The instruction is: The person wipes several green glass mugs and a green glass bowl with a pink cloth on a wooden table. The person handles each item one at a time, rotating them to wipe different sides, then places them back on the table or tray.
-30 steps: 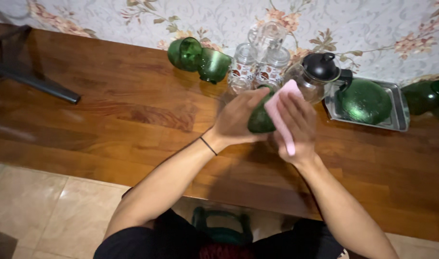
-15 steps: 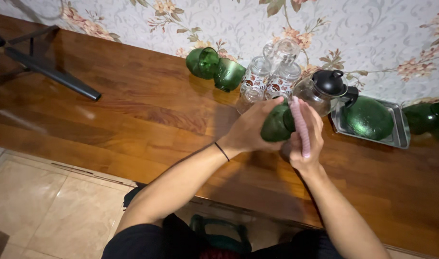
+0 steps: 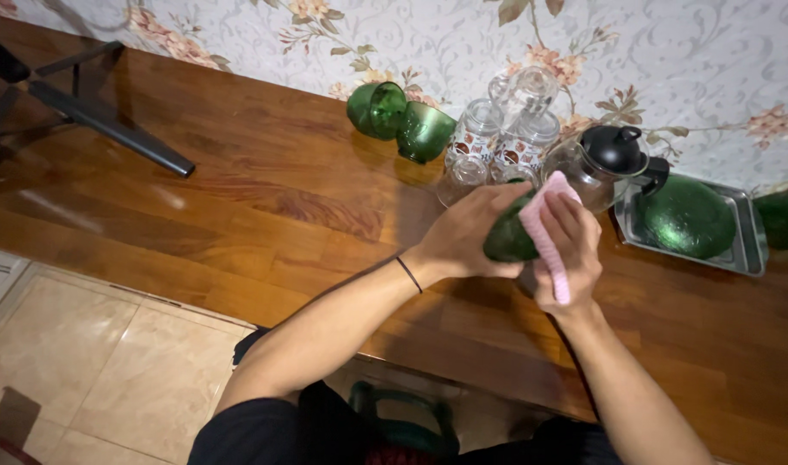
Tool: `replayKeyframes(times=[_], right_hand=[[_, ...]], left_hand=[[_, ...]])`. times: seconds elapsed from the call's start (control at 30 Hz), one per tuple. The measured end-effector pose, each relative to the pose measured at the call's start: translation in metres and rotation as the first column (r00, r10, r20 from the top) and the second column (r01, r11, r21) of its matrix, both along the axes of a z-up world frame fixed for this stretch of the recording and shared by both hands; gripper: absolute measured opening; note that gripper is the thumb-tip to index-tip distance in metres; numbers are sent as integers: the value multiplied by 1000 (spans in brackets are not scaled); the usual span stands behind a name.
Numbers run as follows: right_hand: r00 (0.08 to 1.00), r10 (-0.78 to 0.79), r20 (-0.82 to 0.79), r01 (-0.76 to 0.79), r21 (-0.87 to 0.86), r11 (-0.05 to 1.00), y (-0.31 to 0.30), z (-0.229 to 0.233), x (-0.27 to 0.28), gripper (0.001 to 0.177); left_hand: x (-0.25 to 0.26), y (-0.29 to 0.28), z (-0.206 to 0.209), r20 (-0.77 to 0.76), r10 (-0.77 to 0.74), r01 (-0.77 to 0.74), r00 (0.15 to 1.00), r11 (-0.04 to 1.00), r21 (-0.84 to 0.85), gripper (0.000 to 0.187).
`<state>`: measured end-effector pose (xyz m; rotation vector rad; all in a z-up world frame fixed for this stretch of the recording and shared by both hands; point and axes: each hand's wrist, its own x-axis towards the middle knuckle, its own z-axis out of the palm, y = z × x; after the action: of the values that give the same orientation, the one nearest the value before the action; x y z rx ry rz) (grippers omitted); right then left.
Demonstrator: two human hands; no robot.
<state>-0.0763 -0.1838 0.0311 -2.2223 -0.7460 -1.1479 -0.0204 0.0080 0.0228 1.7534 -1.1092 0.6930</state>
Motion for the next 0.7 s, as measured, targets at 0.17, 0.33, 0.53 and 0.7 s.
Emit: replayKeyframes(times=[0.17,0.33,0.53,0.7], right_hand=[[998,9,-64,-2,118,993,7,7,2,67],[999,45,0,-45,92,995,11,10,-2,78],[1000,-15,-25,16,22,1000,9,16,-2,60],[1000,-3,15,2,40,999,2,4,4,53]], left_hand=[[-1,-1,3,71,22,-20,997,999,-31,94],[4,-2,0,123,13,-7,992,999,-48,92],[2,2,3,109,51,-49,993,999,-20,95],[2,3,3,66,37,-36,997,999,-20,96]])
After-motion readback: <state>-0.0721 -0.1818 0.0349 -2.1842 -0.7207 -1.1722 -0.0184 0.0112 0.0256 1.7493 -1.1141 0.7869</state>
